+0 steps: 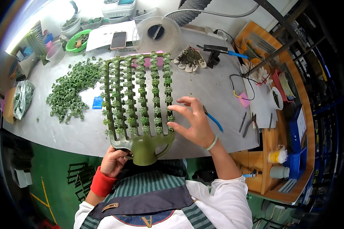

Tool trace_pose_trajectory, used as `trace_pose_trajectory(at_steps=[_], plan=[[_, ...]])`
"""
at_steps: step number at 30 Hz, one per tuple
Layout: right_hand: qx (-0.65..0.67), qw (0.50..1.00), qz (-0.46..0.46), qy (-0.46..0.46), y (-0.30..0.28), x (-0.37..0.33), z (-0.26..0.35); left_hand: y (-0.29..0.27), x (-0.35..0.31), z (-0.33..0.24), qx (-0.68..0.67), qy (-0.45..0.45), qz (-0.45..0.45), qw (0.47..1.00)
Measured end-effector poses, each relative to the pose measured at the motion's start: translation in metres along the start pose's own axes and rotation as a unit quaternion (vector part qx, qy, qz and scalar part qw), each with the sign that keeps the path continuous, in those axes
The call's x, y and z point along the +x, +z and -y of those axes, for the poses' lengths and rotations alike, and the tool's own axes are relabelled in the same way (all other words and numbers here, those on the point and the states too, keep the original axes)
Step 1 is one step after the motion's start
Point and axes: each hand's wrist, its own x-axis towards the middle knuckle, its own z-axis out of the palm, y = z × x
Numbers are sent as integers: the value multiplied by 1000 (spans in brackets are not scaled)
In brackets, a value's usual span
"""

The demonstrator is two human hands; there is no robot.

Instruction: The person receives bundled green plant rings from another person and uses a heated tool to fuse them onto the stems of a larger green plastic plant structure. After fusing several rings, the person taps and inspects the structure by hand.

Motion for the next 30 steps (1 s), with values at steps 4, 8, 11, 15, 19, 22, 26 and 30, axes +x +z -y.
trace_pose_trajectory(at_steps=[4, 8, 11, 15, 19, 22, 26, 30], plan=[[-88, 995, 5, -35, -6, 9, 12, -5, -1, -7, 24, -23, 10, 999], [-142, 988, 19, -60, -4, 20, 10, -6, 0, -6, 20, -18, 18, 999], [-189, 979, 48, -64, 1, 23, 5, -9, -1, -4, 11, -17, 20, 1000], [-181, 980, 51, -61, 2, 22, 5, -7, -4, -7, 12, -24, 24, 999], [-195, 977, 51, -64, 5, 23, 10, -9, -7, -8, 5, -21, 20, 1000], [-219, 972, 46, -69, 6, 25, 21, -13, -7, -5, 6, -20, 31, 999], [-189, 974, 69, -106, 13, 29, 44, -13, -6, -3, 0, -15, 31, 999], [-189, 965, 106, -147, 23, 33, 60, -9, -11, -3, 11, -22, 41, 999]])
